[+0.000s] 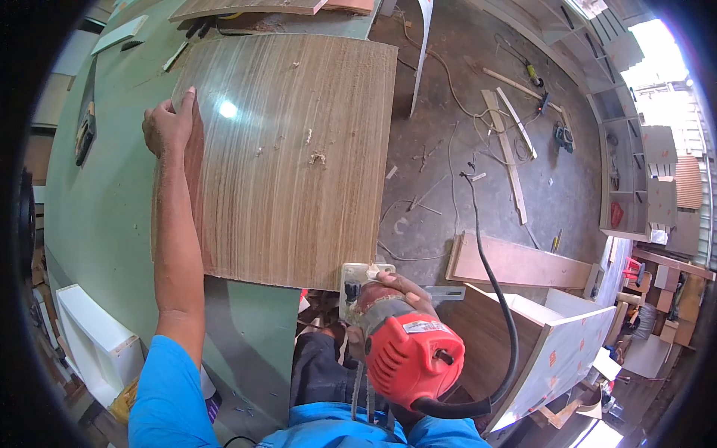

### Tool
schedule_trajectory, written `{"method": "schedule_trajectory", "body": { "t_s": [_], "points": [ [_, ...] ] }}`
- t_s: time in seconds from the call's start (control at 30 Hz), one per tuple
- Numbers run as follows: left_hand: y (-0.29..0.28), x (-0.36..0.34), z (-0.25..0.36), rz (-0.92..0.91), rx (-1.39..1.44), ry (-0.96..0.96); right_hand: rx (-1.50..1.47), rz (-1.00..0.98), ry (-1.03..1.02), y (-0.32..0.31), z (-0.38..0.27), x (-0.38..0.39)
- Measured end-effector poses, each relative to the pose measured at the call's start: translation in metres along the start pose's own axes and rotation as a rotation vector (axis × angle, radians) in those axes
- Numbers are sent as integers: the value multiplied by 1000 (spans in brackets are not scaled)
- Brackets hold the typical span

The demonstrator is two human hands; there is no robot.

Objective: The person wipes wood panels with a cloth and then uses a power trimmer to finish the edges of the panels on a workbench.

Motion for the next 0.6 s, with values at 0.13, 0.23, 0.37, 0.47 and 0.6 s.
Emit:
{"method": "schedule_trajectory", "body": {
  "t_s": [0.13,0.23,0.37,0.47,0.6],
  "points": [
    [-10,8,8,-22,4,9,-142,89,90,-6,8,-3],
    [-12,8,7,-12,13,13,-92,19,167,-4,16,-13],
    [-12,9,8,-42,-3,28,-118,168,-83,1,15,-23],
    [-13,9,7,-31,12,29,-227,163,-27,1,28,-34],
    [-14,11,10,-14,10,41,-72,190,-125,2,24,-50]
  ]
}}
Point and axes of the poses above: each hand's wrist, its own x-axis away from the middle knuckle, its own y-axis out of the palm, z = x × y, the point moved 10 cm from there along -x, towards the middle knuckle, and after that the axes turned 10 degrees about -x, right-handed, at the moved point
